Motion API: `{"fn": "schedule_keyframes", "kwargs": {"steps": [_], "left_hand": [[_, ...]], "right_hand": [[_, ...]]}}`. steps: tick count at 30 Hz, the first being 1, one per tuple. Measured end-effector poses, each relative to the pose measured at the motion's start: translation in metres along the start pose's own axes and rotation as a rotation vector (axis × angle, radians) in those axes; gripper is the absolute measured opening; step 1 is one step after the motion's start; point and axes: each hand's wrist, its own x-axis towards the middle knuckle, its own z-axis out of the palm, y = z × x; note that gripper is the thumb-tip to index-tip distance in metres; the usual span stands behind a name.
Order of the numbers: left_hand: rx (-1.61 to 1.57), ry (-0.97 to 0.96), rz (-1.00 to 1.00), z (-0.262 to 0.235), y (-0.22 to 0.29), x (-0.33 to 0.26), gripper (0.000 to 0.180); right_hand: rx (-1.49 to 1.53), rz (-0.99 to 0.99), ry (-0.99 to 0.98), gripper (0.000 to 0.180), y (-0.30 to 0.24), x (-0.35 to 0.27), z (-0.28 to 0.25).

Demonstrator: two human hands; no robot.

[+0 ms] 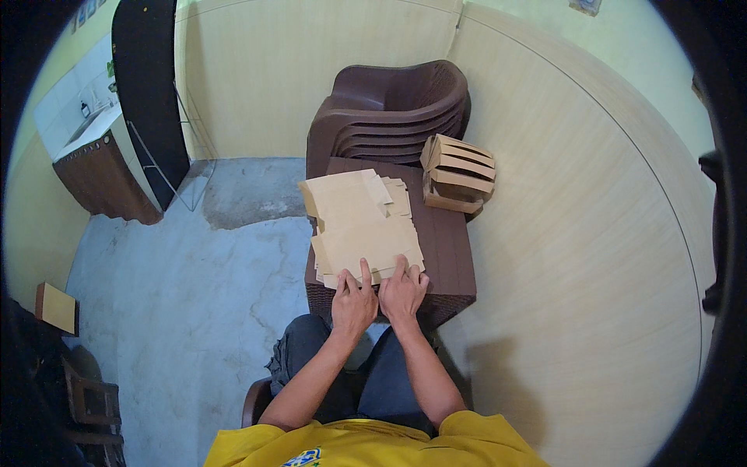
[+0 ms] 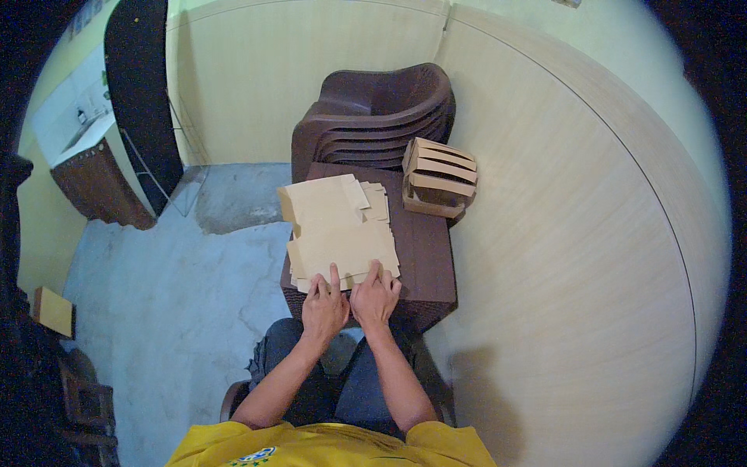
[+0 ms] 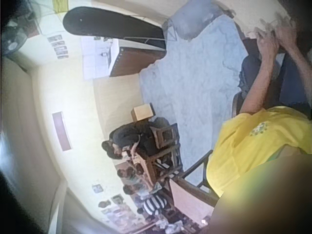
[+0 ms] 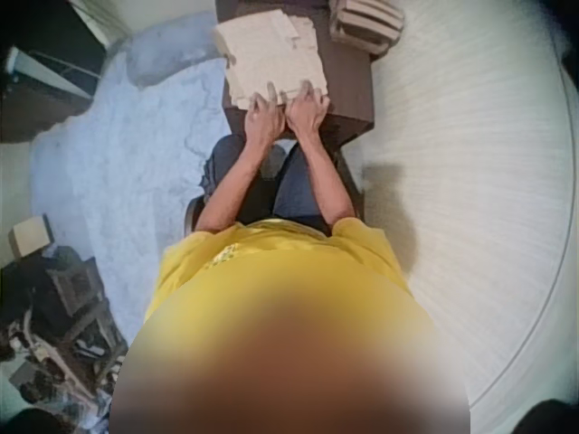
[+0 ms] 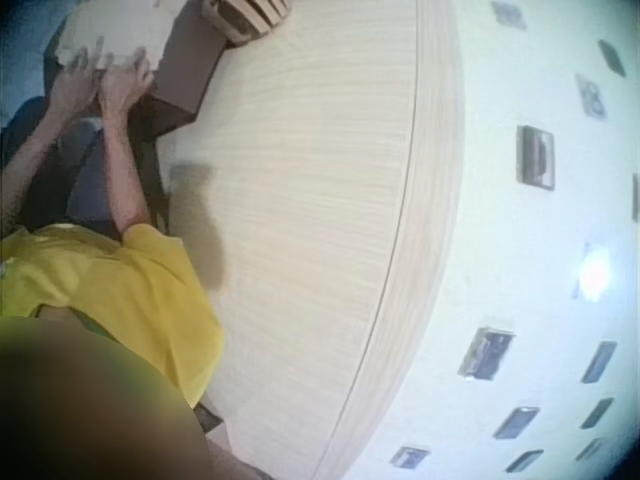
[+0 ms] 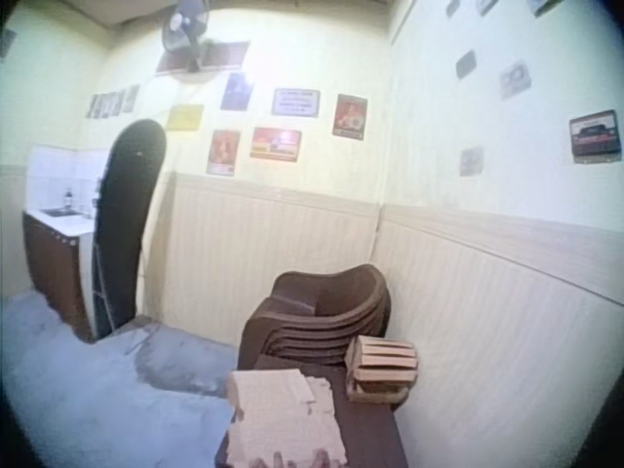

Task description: The person folds flat cardboard pieces into small boxes by hand, tucking flaps and securing edges. They place each completed box onto a growing stack on the table.

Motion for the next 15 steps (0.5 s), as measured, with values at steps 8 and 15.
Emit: {"fn": "schedule_keyframes", "kwargs": {"steps": [8, 15], "left_hand": [[-0.428, -0.084, -0.135, -0.022, -0.026, 0.003, 0.083], [-0.431, 0.101, -0.097, -0.02, -0.022, -0.02, 0.086]], "right_hand": [[0.148, 0.163, -0.106, 0.047, 0.05, 0.022, 0.005], [0.052, 0.119, -0.144, 0.046, 0.036, 0.024, -0.005]]}}
